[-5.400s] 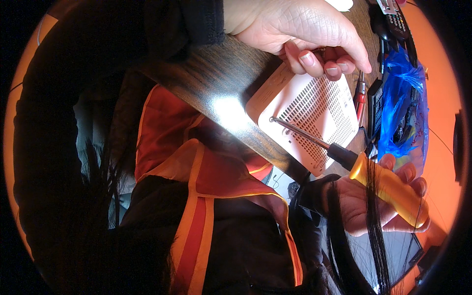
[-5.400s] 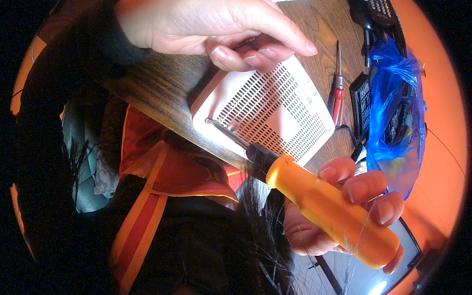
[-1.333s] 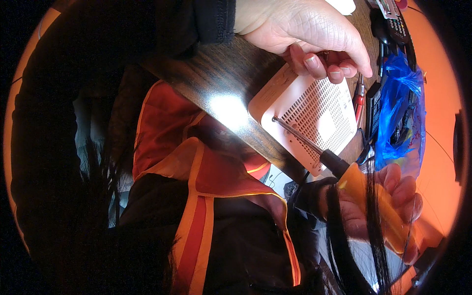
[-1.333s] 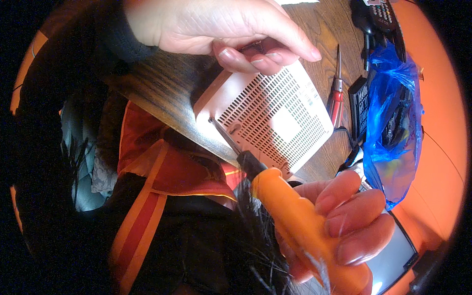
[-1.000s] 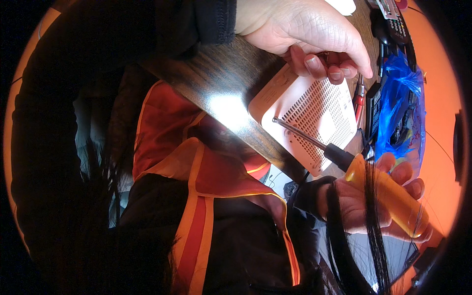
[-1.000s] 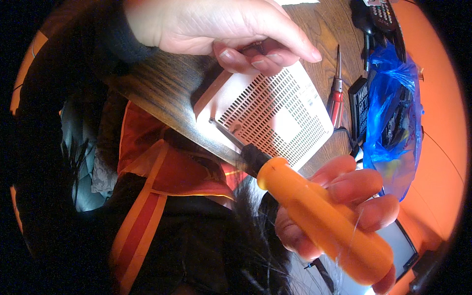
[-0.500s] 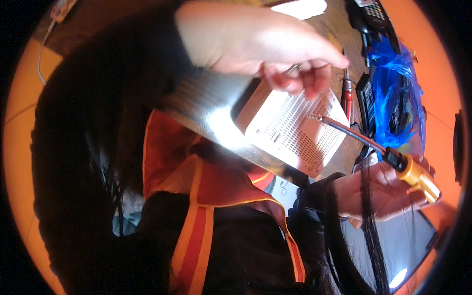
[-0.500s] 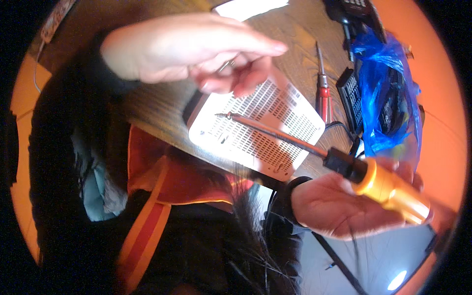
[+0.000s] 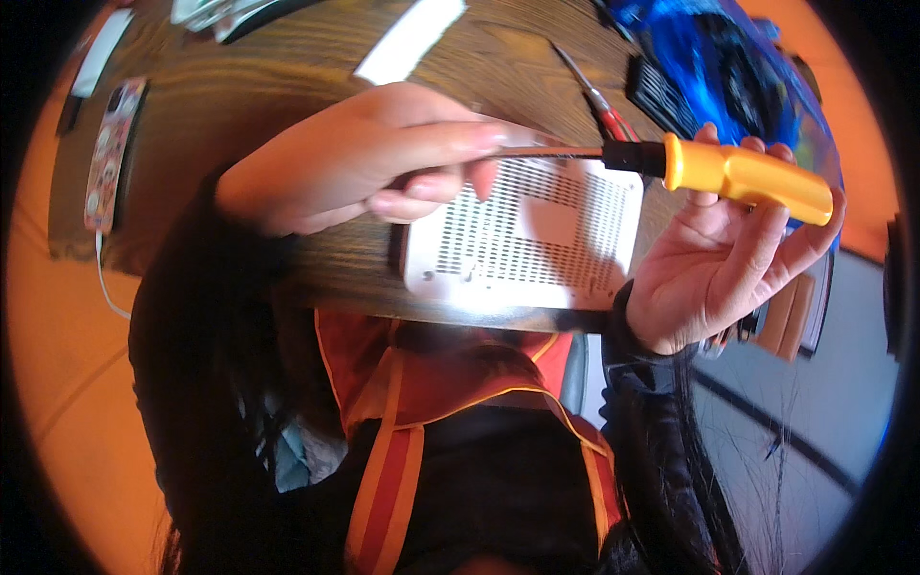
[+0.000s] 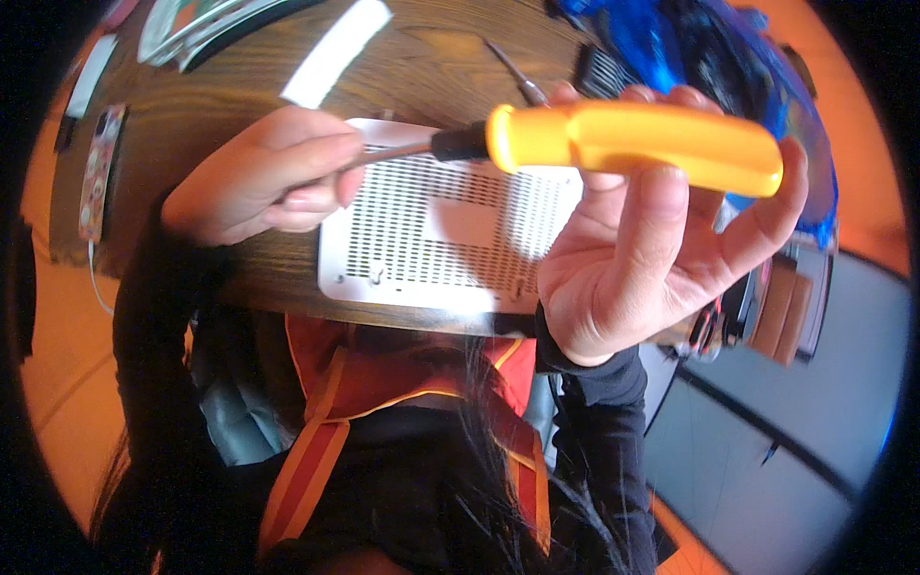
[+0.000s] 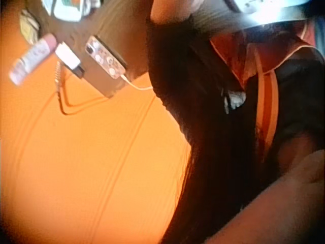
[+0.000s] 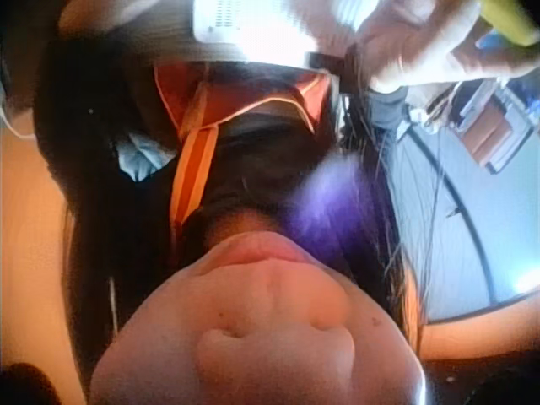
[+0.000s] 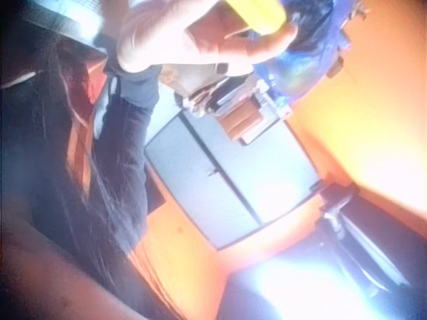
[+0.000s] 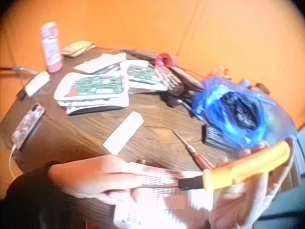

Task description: The person opens a remote control to reveal its internal circuit board, then closes it and sets it aside. They then use a screwdriver to remove screws from a white electronic device and pry it open with a red tool, exposing the internal circuit board.

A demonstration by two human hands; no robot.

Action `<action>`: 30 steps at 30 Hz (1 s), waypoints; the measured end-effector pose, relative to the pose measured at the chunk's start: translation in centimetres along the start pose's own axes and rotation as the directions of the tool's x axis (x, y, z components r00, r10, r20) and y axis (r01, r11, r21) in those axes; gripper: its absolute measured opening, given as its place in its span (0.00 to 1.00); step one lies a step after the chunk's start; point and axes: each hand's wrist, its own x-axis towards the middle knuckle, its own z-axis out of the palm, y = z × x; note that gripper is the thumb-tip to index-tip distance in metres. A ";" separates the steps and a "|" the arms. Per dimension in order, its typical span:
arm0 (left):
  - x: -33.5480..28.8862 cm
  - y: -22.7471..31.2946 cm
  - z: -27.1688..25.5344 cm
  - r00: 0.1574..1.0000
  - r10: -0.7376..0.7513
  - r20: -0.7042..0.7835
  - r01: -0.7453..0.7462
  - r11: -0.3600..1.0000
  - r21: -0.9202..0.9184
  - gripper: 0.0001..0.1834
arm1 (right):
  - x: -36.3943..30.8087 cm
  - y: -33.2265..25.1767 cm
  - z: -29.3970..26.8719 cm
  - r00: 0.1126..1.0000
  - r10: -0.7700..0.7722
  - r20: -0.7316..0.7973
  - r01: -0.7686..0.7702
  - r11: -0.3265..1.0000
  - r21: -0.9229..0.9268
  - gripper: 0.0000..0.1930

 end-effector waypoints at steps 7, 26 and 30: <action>0.1 -0.6 -0.6 0.998 0.018 -0.053 -0.035 0.938 -0.344 0.16 | -0.7 -5.0 -3.7 0.969 -0.183 -0.167 0.113 0.926 -0.361 0.18; 1.1 -1.3 0.2 0.991 0.020 -0.135 -0.065 0.940 -0.335 0.25 | -6.8 -8.6 -6.1 0.954 -0.098 -0.284 -0.127 0.726 -0.676 0.23; 1.3 -1.3 0.0 0.993 0.032 -0.113 -0.071 0.930 -0.361 0.25 | -6.8 -8.4 -6.6 0.941 -0.100 -0.323 -0.126 0.783 -0.610 0.22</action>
